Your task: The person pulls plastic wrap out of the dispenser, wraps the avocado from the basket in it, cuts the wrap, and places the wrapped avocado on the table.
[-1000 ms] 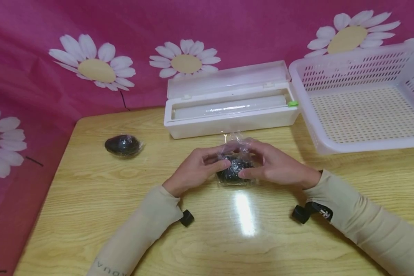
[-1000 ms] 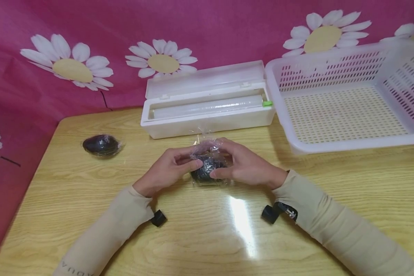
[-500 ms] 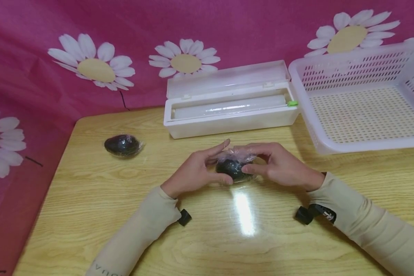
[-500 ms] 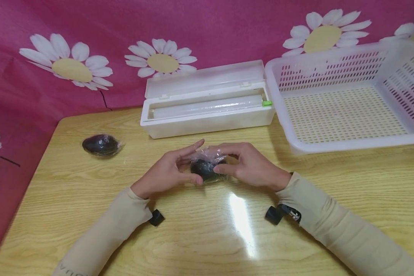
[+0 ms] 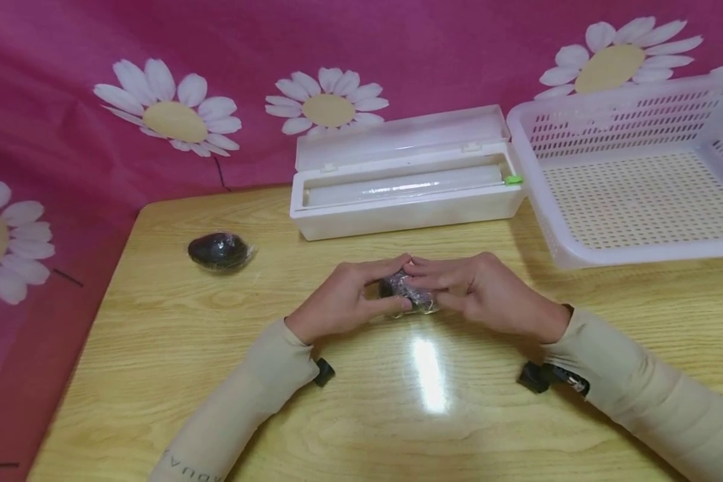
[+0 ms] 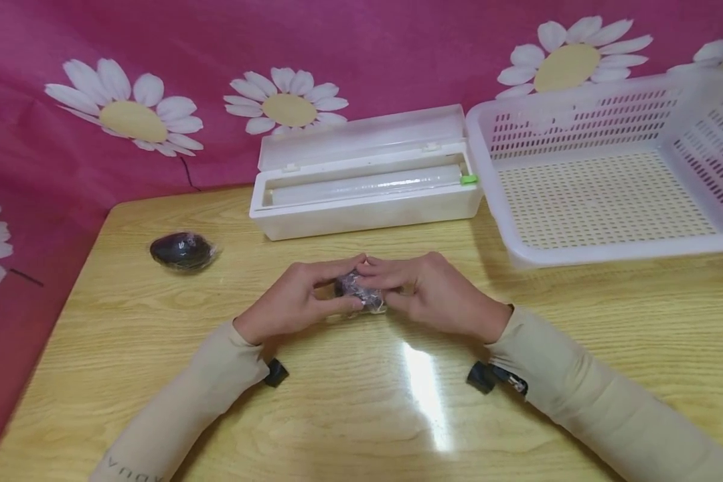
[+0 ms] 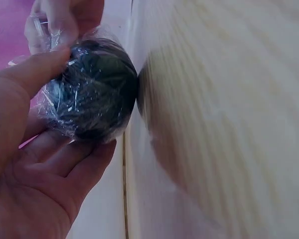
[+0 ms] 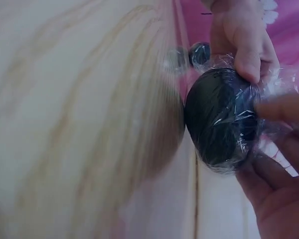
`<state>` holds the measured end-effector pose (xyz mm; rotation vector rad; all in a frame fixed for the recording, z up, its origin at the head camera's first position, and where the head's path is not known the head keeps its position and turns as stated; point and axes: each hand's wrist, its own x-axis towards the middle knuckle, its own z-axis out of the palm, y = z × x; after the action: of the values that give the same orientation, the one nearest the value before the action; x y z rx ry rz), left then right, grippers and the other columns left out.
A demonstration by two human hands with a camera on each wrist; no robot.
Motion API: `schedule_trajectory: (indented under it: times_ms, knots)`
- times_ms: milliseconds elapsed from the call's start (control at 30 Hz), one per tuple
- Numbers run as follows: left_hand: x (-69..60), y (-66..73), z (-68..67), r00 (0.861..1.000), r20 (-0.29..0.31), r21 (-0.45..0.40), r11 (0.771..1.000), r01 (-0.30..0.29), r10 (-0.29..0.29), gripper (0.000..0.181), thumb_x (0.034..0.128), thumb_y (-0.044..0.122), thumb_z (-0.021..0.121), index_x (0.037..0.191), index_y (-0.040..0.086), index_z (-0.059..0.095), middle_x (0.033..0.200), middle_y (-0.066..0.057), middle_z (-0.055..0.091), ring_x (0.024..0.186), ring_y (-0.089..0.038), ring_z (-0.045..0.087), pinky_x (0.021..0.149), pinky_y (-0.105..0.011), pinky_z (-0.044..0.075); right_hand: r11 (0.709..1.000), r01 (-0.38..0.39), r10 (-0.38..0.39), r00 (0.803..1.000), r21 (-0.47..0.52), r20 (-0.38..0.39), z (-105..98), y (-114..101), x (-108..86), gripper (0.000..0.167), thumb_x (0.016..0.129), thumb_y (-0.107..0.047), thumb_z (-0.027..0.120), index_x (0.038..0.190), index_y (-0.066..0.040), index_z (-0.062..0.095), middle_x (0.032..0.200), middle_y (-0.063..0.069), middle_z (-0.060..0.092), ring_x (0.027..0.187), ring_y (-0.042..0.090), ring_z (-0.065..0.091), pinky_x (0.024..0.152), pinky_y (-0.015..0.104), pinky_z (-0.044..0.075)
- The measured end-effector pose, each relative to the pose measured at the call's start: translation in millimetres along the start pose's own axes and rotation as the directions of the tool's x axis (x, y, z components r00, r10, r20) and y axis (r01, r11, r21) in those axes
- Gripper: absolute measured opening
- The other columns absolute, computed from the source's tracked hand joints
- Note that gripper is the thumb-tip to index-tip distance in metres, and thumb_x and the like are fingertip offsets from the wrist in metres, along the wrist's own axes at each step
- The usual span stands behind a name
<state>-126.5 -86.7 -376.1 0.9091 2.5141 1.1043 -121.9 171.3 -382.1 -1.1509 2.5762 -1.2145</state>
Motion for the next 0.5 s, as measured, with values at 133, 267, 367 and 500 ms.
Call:
schedule_trajectory:
  times_ms: [133,267,367,500]
  knots:
    - [0.8,-3.3,-1.9,1.000,-0.002,0.030,0.999,-0.021,0.021,0.062,0.0981,0.034,0.072,0.154,0.018,0.050,0.153,0.000,0.057,0.138,-0.011,0.058,0.114,-0.034,0.050,0.988,0.055,-0.058,0.998,-0.142,-0.015,1.3,-2.8,-2.8,0.045,0.088,-0.015,0.079,0.133,-0.018,0.071,0.150,0.004,0.060,0.136,0.025,0.058,0.107,0.044,0.054]
    - [1.2,-4.5,-2.0,0.999,0.006,0.029,0.999,-0.032,0.032,0.059,0.1001,0.033,0.069,0.155,0.024,0.048,0.155,0.001,0.055,0.141,-0.012,0.056,0.116,-0.035,0.048,0.985,0.071,-0.083,0.994,-0.159,-0.072,2.6,-3.2,-2.9,0.042,0.085,-0.016,0.078,0.126,-0.016,0.076,0.125,-0.001,0.061,0.116,0.015,0.053,0.089,0.034,0.051]
    - [1.3,-3.8,-1.7,0.999,0.020,0.032,0.999,-0.043,0.042,0.053,0.1023,0.033,0.065,0.153,0.032,0.049,0.158,-0.002,0.052,0.146,-0.016,0.051,0.120,-0.038,0.044,0.983,0.094,-0.109,0.990,-0.159,-0.089,3.1,-2.6,-2.6,0.040,0.083,-0.015,0.078,0.124,-0.014,0.077,0.114,-0.005,0.062,0.110,0.011,0.053,0.088,0.030,0.049]
    - [-0.4,-2.4,-2.3,0.998,0.009,0.063,0.996,-0.061,0.061,0.045,0.1029,0.035,0.064,0.147,0.032,0.056,0.163,-0.007,0.045,0.149,-0.018,0.047,0.121,-0.042,0.044,0.976,0.133,-0.147,0.986,-0.173,-0.073,1.7,-2.4,-1.8,0.036,0.086,-0.016,0.078,0.122,-0.017,0.078,0.112,-0.008,0.068,0.107,0.007,0.061,0.086,0.028,0.054]
